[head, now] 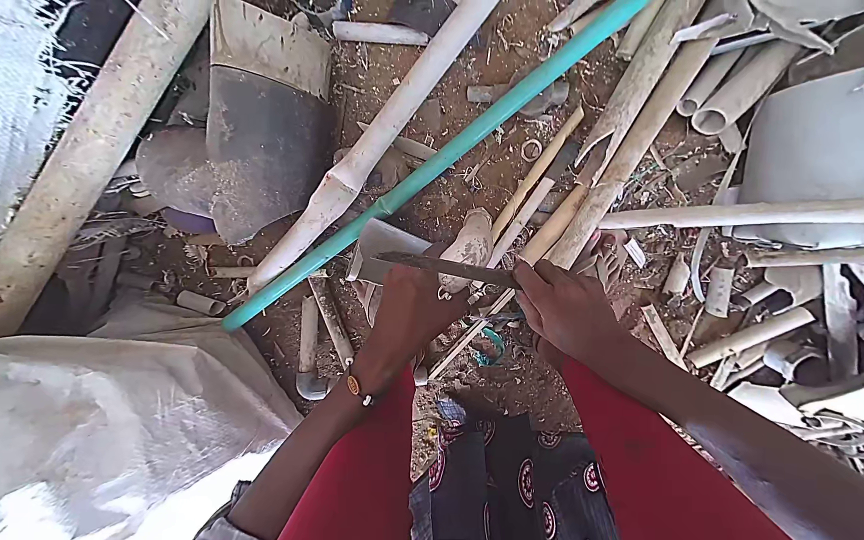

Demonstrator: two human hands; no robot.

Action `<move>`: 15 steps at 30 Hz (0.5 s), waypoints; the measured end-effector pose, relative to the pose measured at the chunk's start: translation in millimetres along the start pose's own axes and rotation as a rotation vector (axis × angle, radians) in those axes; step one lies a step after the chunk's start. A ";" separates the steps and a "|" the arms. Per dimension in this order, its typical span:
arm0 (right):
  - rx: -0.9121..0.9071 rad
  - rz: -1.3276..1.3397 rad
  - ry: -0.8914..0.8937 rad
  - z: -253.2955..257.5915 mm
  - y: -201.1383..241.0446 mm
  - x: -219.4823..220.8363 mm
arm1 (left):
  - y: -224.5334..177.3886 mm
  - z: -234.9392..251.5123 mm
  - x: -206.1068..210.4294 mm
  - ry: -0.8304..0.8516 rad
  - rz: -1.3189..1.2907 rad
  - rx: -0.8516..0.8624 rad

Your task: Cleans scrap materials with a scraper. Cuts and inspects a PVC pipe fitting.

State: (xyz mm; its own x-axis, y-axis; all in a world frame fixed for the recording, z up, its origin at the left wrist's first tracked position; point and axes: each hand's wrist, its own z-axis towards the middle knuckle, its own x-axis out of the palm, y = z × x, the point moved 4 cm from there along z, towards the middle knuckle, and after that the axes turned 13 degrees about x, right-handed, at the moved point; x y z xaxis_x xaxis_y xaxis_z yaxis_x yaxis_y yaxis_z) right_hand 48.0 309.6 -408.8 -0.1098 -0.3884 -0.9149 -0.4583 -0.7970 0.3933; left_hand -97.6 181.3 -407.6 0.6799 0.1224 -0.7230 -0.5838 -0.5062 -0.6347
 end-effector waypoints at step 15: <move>0.250 0.468 0.322 22.3 -8.8 -13.1 | 2.7 -7.6 5.6 0.090 0.083 0.055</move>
State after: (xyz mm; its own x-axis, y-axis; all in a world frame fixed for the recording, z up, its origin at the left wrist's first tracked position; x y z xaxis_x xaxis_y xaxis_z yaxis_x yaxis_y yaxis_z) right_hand 33.8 332.0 -402.2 -0.0951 -0.8217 -0.5619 -0.6227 -0.3913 0.6776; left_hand -92.0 174.2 -411.3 0.6641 0.0035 -0.7476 -0.6613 -0.4638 -0.5896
